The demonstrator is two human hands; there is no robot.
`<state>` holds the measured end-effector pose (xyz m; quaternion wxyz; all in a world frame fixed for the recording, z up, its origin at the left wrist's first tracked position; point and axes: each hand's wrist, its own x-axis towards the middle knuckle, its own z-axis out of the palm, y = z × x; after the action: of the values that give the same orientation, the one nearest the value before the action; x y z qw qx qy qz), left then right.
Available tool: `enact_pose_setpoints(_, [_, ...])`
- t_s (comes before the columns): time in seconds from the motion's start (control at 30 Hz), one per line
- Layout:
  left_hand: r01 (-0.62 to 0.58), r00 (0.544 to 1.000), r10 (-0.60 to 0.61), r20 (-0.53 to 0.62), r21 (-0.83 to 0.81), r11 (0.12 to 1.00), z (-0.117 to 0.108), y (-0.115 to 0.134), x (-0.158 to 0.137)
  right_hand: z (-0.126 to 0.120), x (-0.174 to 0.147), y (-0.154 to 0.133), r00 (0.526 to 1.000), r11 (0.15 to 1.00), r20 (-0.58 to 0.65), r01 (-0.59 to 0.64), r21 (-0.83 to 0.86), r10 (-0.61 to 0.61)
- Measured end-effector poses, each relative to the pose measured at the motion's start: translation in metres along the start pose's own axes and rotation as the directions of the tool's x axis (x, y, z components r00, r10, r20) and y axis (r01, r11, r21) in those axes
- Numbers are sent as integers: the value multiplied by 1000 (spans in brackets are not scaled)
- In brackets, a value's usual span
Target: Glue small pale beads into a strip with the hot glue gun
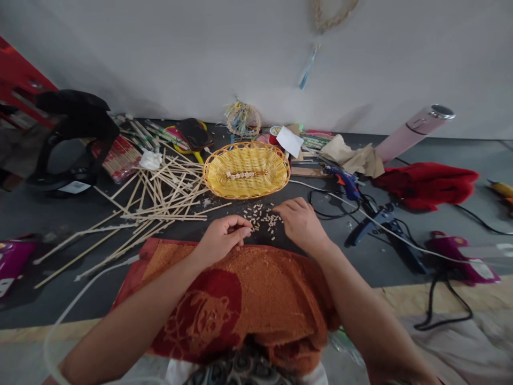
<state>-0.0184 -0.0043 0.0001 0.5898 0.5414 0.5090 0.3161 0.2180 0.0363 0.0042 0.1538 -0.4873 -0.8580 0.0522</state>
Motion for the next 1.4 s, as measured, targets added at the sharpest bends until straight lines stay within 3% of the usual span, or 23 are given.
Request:
enact_pose_setpoints(0.17, [-10,1000,11,20,-73,997,-2,-2,2,4,-2,-13,995,997,81,63,34,-66])
enact_pose_setpoints(0.43, [-6,1000,8,18,-142,990,1,-2,3,15,8,-11,997,997,-77,-9,78,15])
enact_pose_setpoints(0.7, [-17,1000,19,23,-83,996,1,-1,3,24,16,-25,996,997,-61,-60,-40,58])
enact_pose_setpoints(1.4, [-11,999,14,33,-96,995,1,-1,3,28,16,-24,994,1000,-112,17,-10,-18])
